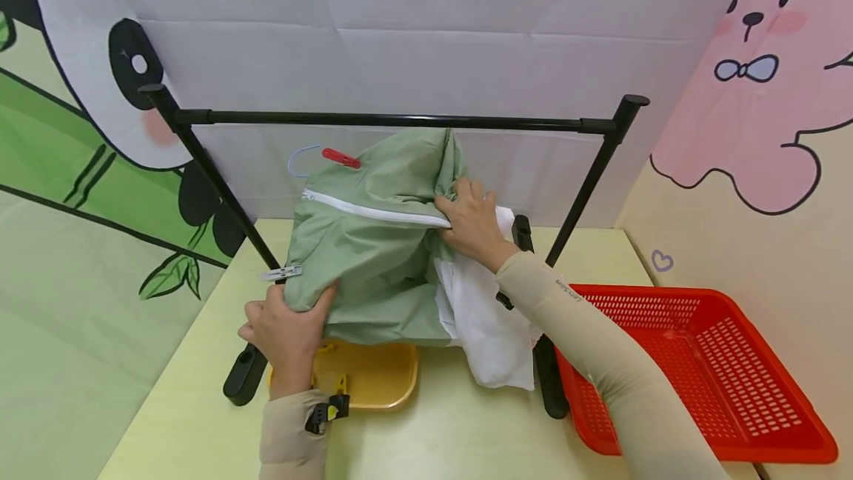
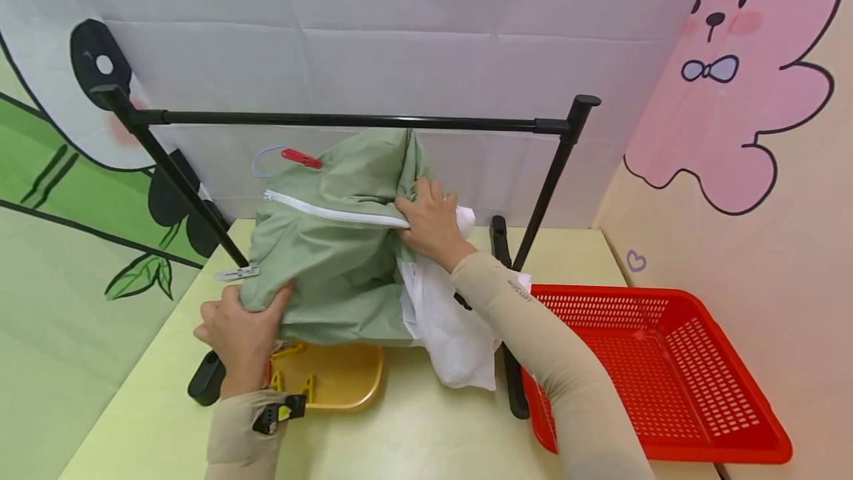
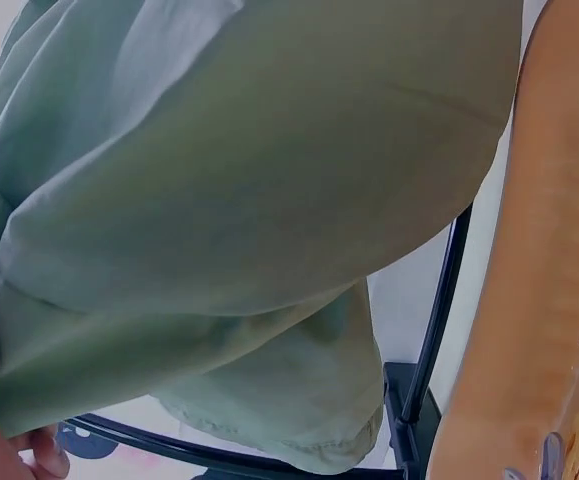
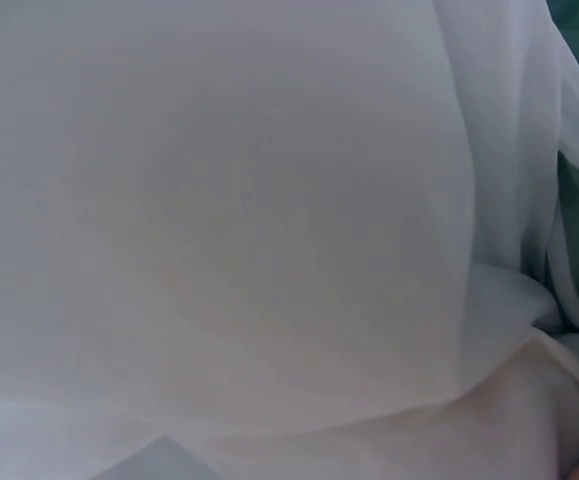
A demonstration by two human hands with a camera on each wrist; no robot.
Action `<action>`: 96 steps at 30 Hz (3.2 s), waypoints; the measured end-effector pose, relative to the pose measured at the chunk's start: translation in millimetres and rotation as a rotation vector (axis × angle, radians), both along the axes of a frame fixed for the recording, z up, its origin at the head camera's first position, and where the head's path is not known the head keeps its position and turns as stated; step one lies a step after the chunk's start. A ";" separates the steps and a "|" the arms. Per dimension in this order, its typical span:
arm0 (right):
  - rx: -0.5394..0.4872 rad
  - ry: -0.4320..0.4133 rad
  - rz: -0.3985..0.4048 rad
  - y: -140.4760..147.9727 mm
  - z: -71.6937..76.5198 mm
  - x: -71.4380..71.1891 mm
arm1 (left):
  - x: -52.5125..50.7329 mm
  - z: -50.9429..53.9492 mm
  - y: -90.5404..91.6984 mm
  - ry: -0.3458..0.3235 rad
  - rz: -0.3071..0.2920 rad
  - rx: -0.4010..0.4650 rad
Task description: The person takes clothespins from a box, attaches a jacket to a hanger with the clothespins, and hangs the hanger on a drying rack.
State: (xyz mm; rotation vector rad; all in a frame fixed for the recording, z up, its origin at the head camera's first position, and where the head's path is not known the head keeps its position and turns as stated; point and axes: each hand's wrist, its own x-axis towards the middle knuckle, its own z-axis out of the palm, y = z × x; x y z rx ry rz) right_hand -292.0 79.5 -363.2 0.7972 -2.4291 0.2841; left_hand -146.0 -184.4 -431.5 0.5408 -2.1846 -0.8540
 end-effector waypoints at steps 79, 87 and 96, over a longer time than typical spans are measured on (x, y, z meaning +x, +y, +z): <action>0.027 -0.120 -0.059 -98.4 -66.2 -10.3 | 30.2 -15.0 -38.4 0.021 0.209 0.004; 0.046 -0.173 -0.045 -89.4 -79.2 -10.4 | 31.0 -18.5 -39.1 0.015 0.196 -0.015; 0.066 -0.203 -0.048 -78.8 -99.9 -9.8 | 33.2 -17.9 -38.8 -0.072 0.151 -0.015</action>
